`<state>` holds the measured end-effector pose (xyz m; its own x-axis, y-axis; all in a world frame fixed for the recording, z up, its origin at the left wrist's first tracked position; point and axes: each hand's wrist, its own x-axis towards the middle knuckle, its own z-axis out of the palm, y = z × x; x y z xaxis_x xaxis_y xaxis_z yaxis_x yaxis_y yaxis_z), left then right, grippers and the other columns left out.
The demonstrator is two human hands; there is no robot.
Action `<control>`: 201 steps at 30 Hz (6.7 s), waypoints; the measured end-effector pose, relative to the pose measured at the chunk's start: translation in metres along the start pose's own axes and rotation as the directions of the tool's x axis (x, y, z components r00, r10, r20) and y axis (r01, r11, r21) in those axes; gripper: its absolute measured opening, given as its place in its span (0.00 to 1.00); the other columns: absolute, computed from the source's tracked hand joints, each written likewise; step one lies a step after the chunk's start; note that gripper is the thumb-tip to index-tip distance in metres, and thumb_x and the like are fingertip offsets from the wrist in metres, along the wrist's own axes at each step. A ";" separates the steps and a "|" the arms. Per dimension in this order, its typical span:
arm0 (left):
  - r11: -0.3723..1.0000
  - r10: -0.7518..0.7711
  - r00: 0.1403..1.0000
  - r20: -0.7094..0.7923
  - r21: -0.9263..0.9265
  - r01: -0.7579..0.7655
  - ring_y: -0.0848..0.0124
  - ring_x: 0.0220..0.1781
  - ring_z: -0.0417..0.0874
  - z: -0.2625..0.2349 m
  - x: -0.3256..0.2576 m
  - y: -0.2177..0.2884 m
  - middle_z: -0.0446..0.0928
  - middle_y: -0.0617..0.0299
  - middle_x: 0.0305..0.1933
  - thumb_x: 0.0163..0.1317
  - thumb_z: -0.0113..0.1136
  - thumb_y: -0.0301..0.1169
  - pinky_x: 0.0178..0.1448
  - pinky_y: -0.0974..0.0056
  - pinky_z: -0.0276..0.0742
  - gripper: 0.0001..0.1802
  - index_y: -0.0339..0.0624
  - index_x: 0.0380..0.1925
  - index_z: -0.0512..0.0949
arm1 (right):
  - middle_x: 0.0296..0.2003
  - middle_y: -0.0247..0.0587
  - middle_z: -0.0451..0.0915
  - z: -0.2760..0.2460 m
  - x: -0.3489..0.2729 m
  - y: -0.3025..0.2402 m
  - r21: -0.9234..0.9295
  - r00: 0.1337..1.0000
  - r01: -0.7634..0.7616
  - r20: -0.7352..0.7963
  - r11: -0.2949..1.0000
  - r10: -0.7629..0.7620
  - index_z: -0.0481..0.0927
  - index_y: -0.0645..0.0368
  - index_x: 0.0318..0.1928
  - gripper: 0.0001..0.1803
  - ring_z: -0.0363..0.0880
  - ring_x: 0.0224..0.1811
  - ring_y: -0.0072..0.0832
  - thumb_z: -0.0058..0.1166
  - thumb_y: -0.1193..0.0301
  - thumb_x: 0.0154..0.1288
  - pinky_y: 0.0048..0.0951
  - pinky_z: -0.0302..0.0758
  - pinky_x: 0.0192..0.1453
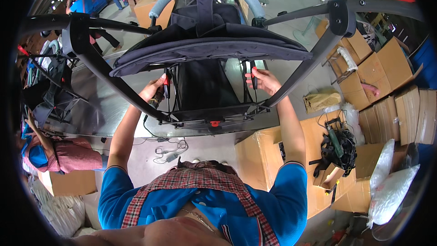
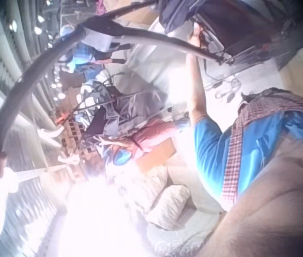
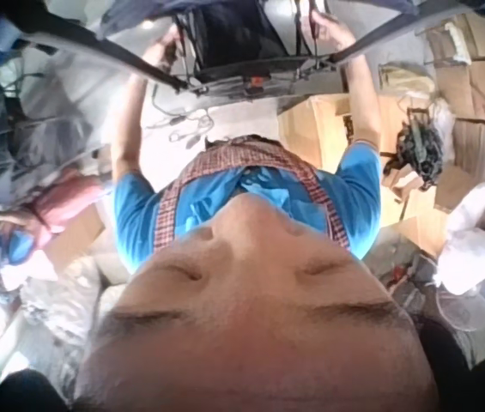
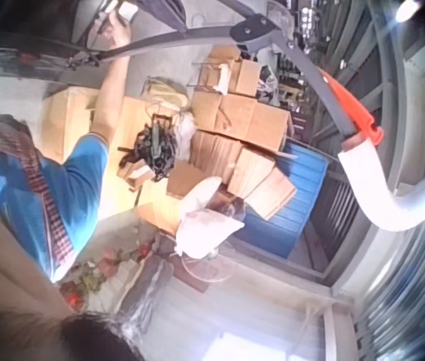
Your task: The person uses a corded electric screwdriver to attach a black fabric seat to a metal stroller frame on a factory assembly line. They repeatedly pick up screws, align the seat, and drive screws into the frame at multiple points.
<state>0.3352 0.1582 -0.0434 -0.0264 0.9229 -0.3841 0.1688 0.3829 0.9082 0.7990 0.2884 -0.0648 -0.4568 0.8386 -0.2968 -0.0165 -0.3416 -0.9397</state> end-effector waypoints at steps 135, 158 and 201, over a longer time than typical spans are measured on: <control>0.657 -0.485 0.864 0.135 -0.596 0.462 0.71 0.36 0.82 0.101 -0.203 -0.258 0.82 0.64 0.39 0.64 0.66 0.43 0.43 0.64 0.81 0.24 0.41 0.54 0.79 | 0.50 0.42 0.83 -0.033 -0.013 0.080 0.003 0.794 0.286 -0.560 0.958 -0.235 0.78 0.63 0.59 0.18 0.81 0.51 0.26 0.51 0.66 0.77 0.26 0.76 0.58; 0.771 -0.156 0.493 0.856 -0.206 0.603 0.67 0.25 0.77 0.186 -0.163 -0.106 0.76 0.52 0.38 0.64 0.64 0.39 0.30 0.68 0.74 0.44 0.47 0.76 0.54 | 0.35 0.45 0.88 -0.064 -0.365 0.188 -0.692 0.594 -0.358 -0.687 0.627 -0.419 0.86 0.62 0.42 0.07 0.87 0.35 0.31 0.61 0.74 0.65 0.30 0.82 0.42; 0.761 -0.182 0.893 0.412 -0.516 0.393 0.74 0.39 0.79 0.130 -0.233 -0.143 0.73 0.64 0.38 0.66 0.66 0.42 0.38 0.68 0.80 0.41 0.46 0.74 0.60 | 0.34 0.44 0.83 -0.001 -0.308 0.086 -0.249 0.870 0.284 -0.338 0.926 -0.358 0.74 0.60 0.43 0.11 0.83 0.35 0.26 0.58 0.85 0.63 0.26 0.80 0.42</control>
<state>0.4453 -0.1166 -0.1054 0.3516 0.7376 -0.5765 -0.3907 0.6752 0.6257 0.9389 0.0013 -0.0543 -0.0905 0.9957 0.0209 0.0767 0.0279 -0.9967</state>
